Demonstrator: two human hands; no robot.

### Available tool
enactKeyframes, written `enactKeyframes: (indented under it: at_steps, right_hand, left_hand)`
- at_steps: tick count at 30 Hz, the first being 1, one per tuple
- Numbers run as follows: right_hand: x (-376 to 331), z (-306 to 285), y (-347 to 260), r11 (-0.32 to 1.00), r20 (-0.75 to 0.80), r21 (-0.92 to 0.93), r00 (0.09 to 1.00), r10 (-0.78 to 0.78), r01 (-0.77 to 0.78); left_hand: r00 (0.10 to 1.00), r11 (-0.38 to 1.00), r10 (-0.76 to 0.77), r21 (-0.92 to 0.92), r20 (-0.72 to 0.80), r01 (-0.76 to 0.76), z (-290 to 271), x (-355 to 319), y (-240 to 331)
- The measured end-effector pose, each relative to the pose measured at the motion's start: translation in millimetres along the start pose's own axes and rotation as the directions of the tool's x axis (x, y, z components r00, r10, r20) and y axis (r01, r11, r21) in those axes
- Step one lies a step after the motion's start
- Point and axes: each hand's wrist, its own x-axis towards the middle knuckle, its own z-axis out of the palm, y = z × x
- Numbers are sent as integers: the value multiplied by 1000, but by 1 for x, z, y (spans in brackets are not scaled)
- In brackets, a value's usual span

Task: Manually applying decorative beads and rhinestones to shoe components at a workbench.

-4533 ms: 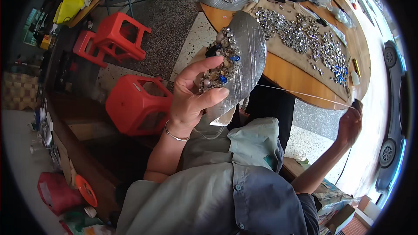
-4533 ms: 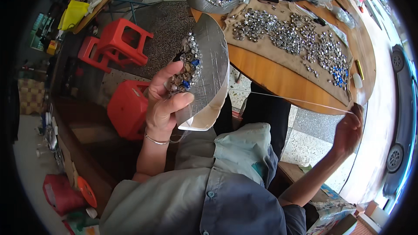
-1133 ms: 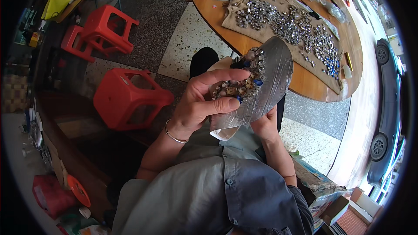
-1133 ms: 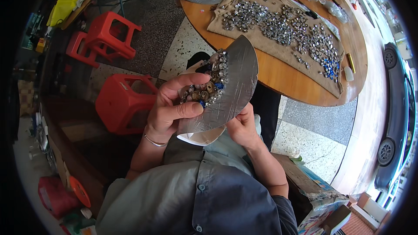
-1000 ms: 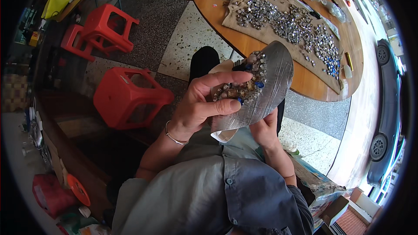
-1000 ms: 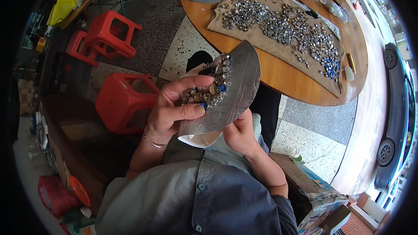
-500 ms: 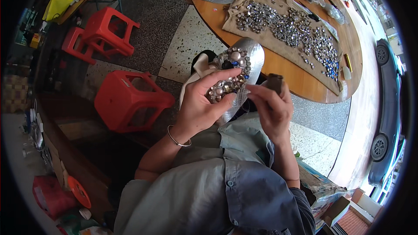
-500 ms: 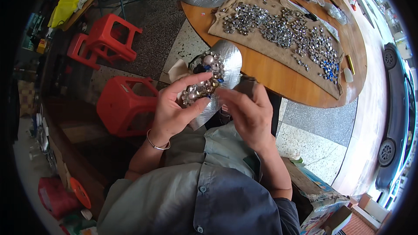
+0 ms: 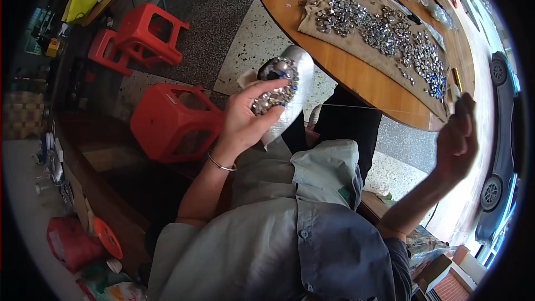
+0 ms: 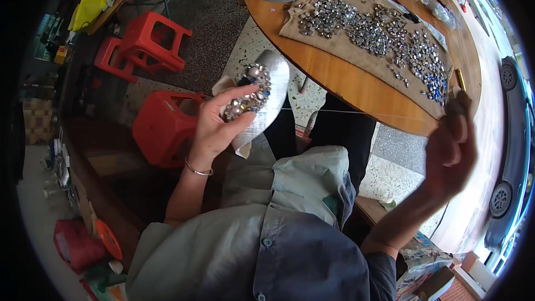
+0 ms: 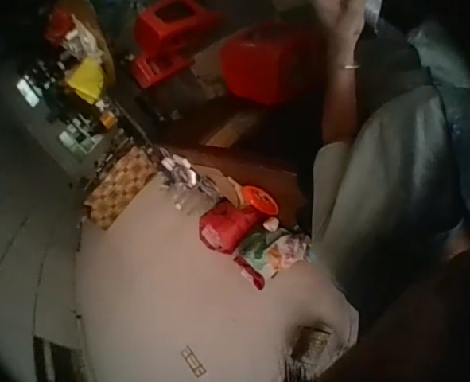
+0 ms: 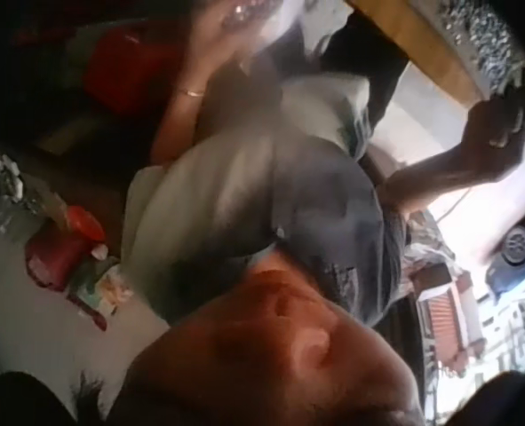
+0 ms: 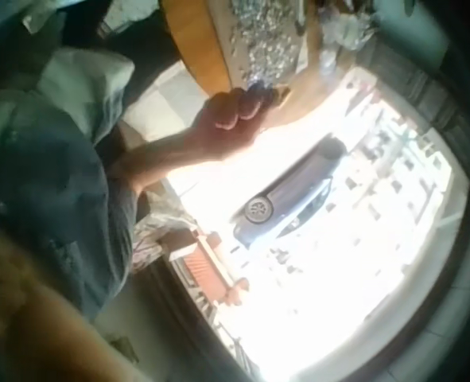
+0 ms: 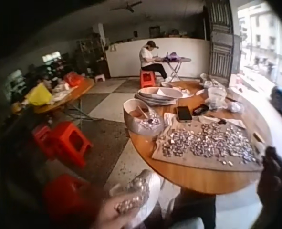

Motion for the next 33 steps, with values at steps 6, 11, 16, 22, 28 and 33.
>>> enactKeyframes:
  at_steps: [6, 11, 16, 22, 28, 33]
  right_hand:
    - [-87, -88, -229, 928, 30, 210, 947, -321, 308]
    - [-67, -65, -135, 791, 42, -444, 891, -451, 421]
    - [-36, 20, 57, 369, 270, -854, 918, -292, 368]
    - [-8, 57, 119, -17, 356, -932, 927, 119, 361]
    - [-11, 59, 126, -14, 362, -932, 932, 26, 362]
    - [-12, 62, 121, 42, 385, -922, 923, 18, 384]
  left_hand:
    - [994, 990, -101, -103, -38, 97, -42, -1, -6]
    - [994, 986, 101, 133, -31, -96, -16, 4, 13]
    - [961, 961, 275, -4, 8, -275, 13, 7, 32]
    - [958, 954, 284, -111, 29, -279, 24, -1, 41]
    - [915, 918, 397, -16, 66, -397, 28, -4, 47]
    - [901, 893, 424, 121, 93, -433, 28, 0, 47]
